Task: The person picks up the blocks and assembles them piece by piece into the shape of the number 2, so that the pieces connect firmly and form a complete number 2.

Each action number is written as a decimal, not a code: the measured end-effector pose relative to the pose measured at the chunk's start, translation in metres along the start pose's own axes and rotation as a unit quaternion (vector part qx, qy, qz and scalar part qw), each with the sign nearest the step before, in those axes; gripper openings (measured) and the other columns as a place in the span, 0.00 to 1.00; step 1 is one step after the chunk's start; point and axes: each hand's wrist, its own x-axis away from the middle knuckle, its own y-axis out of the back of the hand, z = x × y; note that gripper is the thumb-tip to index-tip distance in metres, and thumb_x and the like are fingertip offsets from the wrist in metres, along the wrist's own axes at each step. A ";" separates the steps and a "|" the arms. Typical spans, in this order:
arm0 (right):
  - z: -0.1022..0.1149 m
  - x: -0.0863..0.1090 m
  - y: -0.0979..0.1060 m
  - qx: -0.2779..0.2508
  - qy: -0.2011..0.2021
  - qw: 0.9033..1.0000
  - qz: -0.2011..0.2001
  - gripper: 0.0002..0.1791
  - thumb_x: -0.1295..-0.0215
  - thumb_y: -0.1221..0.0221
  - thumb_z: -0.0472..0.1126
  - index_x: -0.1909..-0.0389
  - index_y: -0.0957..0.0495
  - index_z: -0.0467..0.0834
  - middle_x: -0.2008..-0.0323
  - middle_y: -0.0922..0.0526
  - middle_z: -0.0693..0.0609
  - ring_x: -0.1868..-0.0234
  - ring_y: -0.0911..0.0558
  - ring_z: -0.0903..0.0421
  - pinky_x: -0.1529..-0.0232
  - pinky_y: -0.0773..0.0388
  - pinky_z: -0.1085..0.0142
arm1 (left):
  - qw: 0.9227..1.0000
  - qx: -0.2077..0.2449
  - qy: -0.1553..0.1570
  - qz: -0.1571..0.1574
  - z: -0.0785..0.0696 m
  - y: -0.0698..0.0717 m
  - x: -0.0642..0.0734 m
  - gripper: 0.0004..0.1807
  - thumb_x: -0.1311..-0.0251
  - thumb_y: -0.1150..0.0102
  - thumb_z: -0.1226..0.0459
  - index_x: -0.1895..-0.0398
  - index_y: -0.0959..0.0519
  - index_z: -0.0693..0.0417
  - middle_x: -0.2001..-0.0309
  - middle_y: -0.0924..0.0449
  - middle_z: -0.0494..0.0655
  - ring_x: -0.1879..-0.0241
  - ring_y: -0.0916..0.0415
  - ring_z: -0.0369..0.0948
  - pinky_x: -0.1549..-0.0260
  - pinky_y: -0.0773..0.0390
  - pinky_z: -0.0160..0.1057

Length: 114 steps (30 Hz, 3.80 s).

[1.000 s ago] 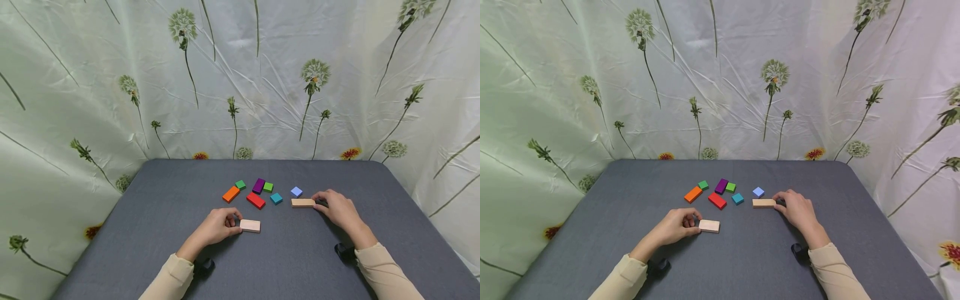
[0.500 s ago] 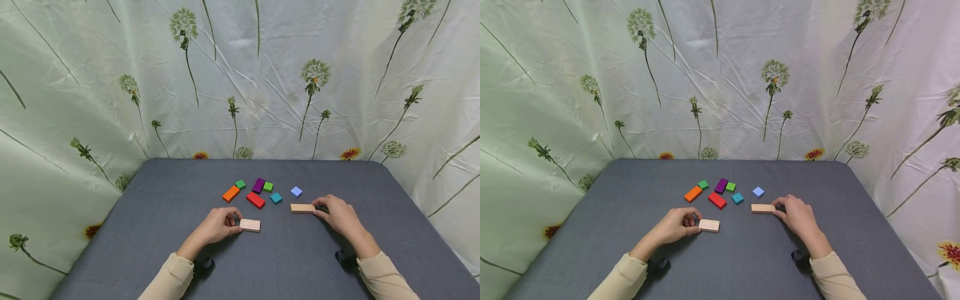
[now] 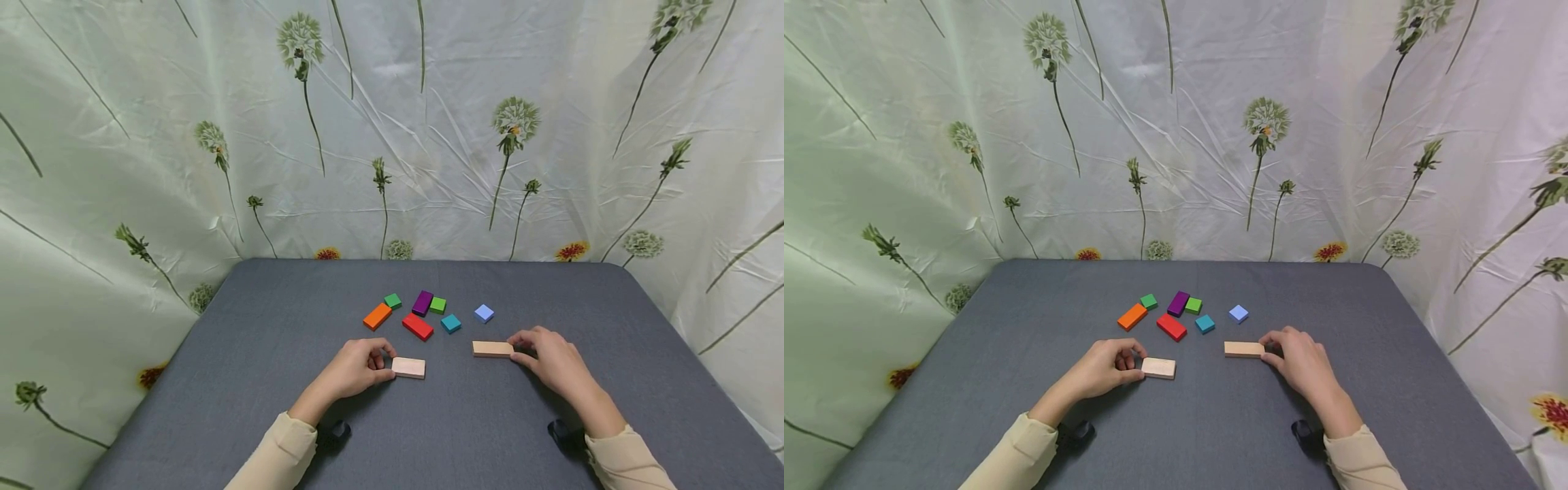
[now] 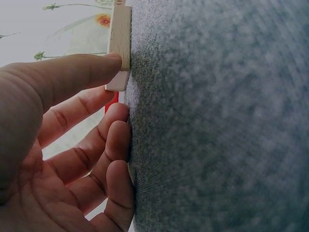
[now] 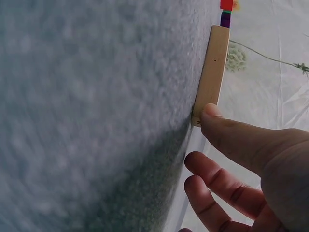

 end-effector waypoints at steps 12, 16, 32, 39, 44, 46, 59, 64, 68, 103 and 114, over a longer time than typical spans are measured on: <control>0.007 0.007 0.000 -0.037 0.004 0.999 0.021 0.11 0.34 0.26 0.39 0.52 0.11 0.45 0.69 0.21 0.54 0.70 0.28 0.59 0.69 0.32 0.62 | 1.000 0.003 0.008 0.003 0.000 0.000 0.001 0.13 0.40 0.21 0.66 0.55 0.15 0.49 0.70 0.23 0.39 0.73 0.28 0.36 0.74 0.30 0.31; 0.009 0.009 -0.001 -0.043 0.002 0.999 0.029 0.11 0.34 0.27 0.40 0.51 0.11 0.45 0.70 0.22 0.55 0.71 0.28 0.59 0.69 0.33 0.63 | 1.000 0.004 0.009 0.004 0.000 0.000 0.001 0.13 0.40 0.21 0.66 0.55 0.15 0.49 0.70 0.23 0.39 0.73 0.28 0.36 0.74 0.30 0.32; 0.020 0.015 -0.005 -0.054 0.025 0.998 0.031 0.11 0.35 0.26 0.41 0.53 0.10 0.48 0.71 0.23 0.58 0.72 0.30 0.61 0.70 0.35 0.66 | 1.000 -0.007 0.006 0.005 -0.002 0.001 0.001 0.13 0.40 0.21 0.65 0.55 0.15 0.49 0.70 0.23 0.39 0.73 0.29 0.35 0.75 0.30 0.31; 0.025 0.016 -0.006 -0.049 0.029 0.998 0.040 0.10 0.35 0.26 0.41 0.53 0.10 0.49 0.72 0.24 0.58 0.72 0.31 0.61 0.69 0.36 0.66 | 1.000 -0.011 0.003 0.006 -0.003 0.001 0.001 0.13 0.40 0.21 0.63 0.55 0.15 0.47 0.70 0.22 0.38 0.73 0.29 0.33 0.74 0.30 0.31; 0.030 0.017 -0.007 -0.048 0.031 0.997 0.043 0.10 0.35 0.26 0.42 0.54 0.10 0.50 0.73 0.25 0.59 0.72 0.31 0.61 0.70 0.36 0.66 | 1.000 -0.011 0.004 0.008 -0.005 0.000 0.002 0.12 0.40 0.20 0.63 0.56 0.14 0.47 0.70 0.22 0.38 0.74 0.29 0.33 0.74 0.30 0.31; 0.032 0.018 -0.007 -0.048 0.030 0.997 0.046 0.10 0.35 0.25 0.42 0.54 0.10 0.50 0.73 0.25 0.59 0.72 0.31 0.61 0.70 0.36 0.66 | 1.000 -0.013 0.002 0.009 -0.005 -0.001 0.002 0.12 0.41 0.20 0.63 0.56 0.14 0.47 0.70 0.22 0.38 0.74 0.29 0.33 0.75 0.30 0.31; 0.043 0.019 -0.010 -0.051 0.032 0.996 0.060 0.09 0.36 0.25 0.44 0.56 0.10 0.52 0.73 0.25 0.60 0.72 0.31 0.62 0.69 0.36 0.66 | 1.000 -0.021 0.002 0.013 -0.011 -0.003 0.003 0.12 0.41 0.20 0.61 0.57 0.14 0.45 0.70 0.22 0.37 0.74 0.29 0.33 0.73 0.30 0.32; 0.046 0.020 -0.011 -0.050 0.042 0.996 0.059 0.09 0.36 0.25 0.44 0.57 0.10 0.52 0.73 0.26 0.60 0.72 0.32 0.63 0.69 0.36 0.67 | 1.000 -0.025 0.000 0.014 -0.013 -0.005 0.003 0.12 0.41 0.19 0.61 0.58 0.14 0.45 0.71 0.22 0.37 0.73 0.29 0.33 0.71 0.30 0.33; 0.048 0.020 -0.013 -0.048 0.036 0.996 0.064 0.09 0.36 0.25 0.45 0.57 0.11 0.53 0.73 0.26 0.60 0.72 0.31 0.62 0.68 0.37 0.66 | 1.000 -0.027 -0.002 0.016 -0.014 -0.006 0.004 0.12 0.41 0.19 0.61 0.58 0.15 0.46 0.71 0.22 0.38 0.72 0.29 0.34 0.71 0.30 0.34; 0.056 0.021 -0.015 -0.053 0.044 0.995 0.071 0.09 0.37 0.24 0.45 0.58 0.11 0.52 0.75 0.26 0.61 0.73 0.32 0.64 0.70 0.36 0.67 | 0.999 -0.020 -0.012 0.023 -0.017 -0.007 0.005 0.12 0.41 0.19 0.62 0.59 0.15 0.47 0.71 0.23 0.37 0.72 0.29 0.34 0.69 0.30 0.33; 0.058 0.021 -0.015 -0.075 0.048 0.992 0.086 0.09 0.37 0.23 0.44 0.58 0.11 0.52 0.75 0.26 0.61 0.74 0.32 0.65 0.70 0.35 0.68 | 1.000 -0.007 -0.005 0.023 -0.012 -0.007 0.009 0.12 0.40 0.20 0.62 0.58 0.15 0.45 0.72 0.24 0.36 0.72 0.29 0.32 0.69 0.28 0.32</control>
